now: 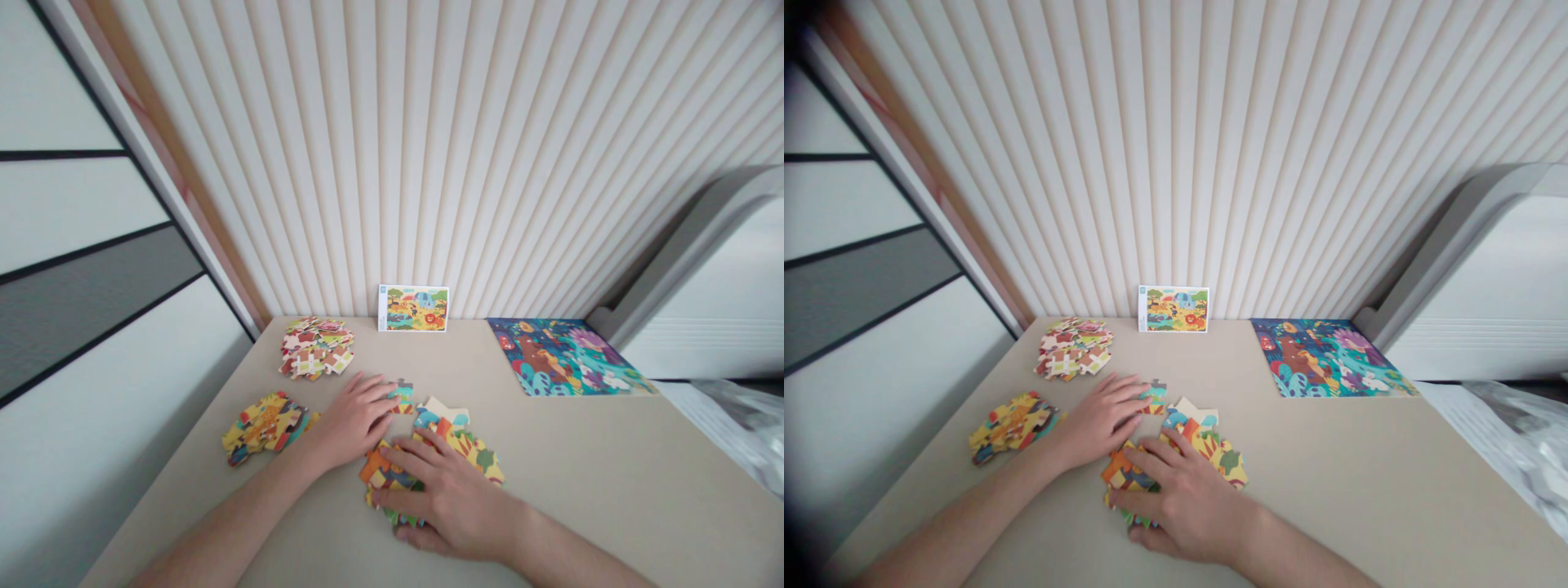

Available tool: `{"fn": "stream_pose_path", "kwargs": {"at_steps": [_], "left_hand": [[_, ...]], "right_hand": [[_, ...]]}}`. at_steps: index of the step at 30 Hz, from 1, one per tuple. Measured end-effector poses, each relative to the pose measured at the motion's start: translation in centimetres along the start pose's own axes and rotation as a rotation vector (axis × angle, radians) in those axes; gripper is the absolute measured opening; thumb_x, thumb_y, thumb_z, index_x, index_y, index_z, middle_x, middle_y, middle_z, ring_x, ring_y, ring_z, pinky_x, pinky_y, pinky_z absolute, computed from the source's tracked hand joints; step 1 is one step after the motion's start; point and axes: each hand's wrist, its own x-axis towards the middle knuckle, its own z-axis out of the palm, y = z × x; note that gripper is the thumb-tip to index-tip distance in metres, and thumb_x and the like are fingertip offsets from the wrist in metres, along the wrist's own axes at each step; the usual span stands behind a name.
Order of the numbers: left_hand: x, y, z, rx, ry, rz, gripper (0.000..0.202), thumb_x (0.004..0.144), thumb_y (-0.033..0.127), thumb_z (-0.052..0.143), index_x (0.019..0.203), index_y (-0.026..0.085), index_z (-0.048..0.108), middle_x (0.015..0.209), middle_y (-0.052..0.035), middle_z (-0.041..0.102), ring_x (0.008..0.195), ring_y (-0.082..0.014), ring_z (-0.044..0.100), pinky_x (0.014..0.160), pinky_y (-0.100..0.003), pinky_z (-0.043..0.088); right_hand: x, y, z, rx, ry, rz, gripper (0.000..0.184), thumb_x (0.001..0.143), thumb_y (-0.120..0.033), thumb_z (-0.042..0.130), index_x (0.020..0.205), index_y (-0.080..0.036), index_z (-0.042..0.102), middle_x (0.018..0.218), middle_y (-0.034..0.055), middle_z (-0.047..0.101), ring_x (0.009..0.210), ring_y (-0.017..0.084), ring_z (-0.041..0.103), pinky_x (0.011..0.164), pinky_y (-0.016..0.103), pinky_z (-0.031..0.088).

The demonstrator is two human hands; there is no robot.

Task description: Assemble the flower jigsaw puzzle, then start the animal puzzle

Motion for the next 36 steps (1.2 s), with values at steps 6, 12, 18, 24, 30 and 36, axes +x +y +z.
{"fn": "stream_pose_path", "kwargs": {"at_steps": [6,12,18,24,30,36], "left_hand": [[-1.4,-1.7,-0.9,0.125,0.042,-0.01,0.028,0.099,0.024,0.053,0.121,0.027,0.07,0.123,-0.0038,0.07,0.127,-0.0247,0.056,0.12,-0.051,0.029],[-1.8,-2.7,-0.4,0.138,0.062,-0.048,0.021,0.098,0.031,0.057,0.115,0.024,0.068,0.134,-0.007,0.063,0.127,-0.026,0.055,0.115,-0.05,0.037],[-1.9,-2.1,-0.6,0.067,0.038,-0.03,0.026,0.098,0.032,0.057,0.122,0.023,0.062,0.129,-0.0079,0.066,0.122,-0.0247,0.058,0.108,-0.044,0.044],[-2.1,1.4,-2.6,0.036,-0.074,0.243,0.03,0.096,0.033,0.058,0.125,0.024,0.062,0.121,-0.0082,0.069,0.112,-0.0243,0.061,0.103,-0.042,0.042],[-2.9,4.6,-1.5,-0.047,-0.112,0.537,0.029,0.094,0.035,0.057,0.119,0.023,0.065,0.1,-0.0093,0.073,0.088,-0.0228,0.065,0.088,-0.039,0.047],[-2.7,4.9,-0.5,-0.078,-0.035,0.549,0.034,0.097,0.03,0.053,0.129,0.02,0.06,0.108,-0.0094,0.073,0.096,-0.0223,0.065,0.092,-0.041,0.047]], "right_hand": [[-0.7,2.6,0.0,-0.044,0.068,0.112,0.045,0.099,-0.038,0.053,0.144,-0.037,0.054,0.157,0.0058,0.044,0.142,0.027,0.042,0.119,0.051,0.028],[-1.8,5.9,-1.4,-0.029,0.129,0.188,0.044,0.097,-0.034,0.056,0.141,-0.032,0.059,0.155,0.0091,0.047,0.139,0.028,0.045,0.116,0.05,0.034],[-2.1,6.9,-2.3,0.074,0.15,0.156,0.049,0.095,-0.033,0.06,0.144,-0.029,0.056,0.153,0.0111,0.048,0.14,0.027,0.045,0.116,0.047,0.034],[-2.1,7.0,-1.7,0.143,0.231,0.167,0.064,0.093,-0.027,0.059,0.155,-0.024,0.04,0.152,0.0141,0.049,0.138,0.026,0.046,0.116,0.046,0.034],[-2.3,6.9,-2.0,0.181,0.225,0.237,0.076,0.092,-0.034,0.064,0.159,-0.023,0.029,0.154,0.0147,0.046,0.139,0.026,0.044,0.117,0.044,0.034],[-3.0,7.9,-3.2,0.079,0.204,0.343,0.075,0.087,-0.046,0.072,0.153,-0.025,0.043,0.142,0.014,0.057,0.128,0.029,0.052,0.112,0.048,0.037]]}}
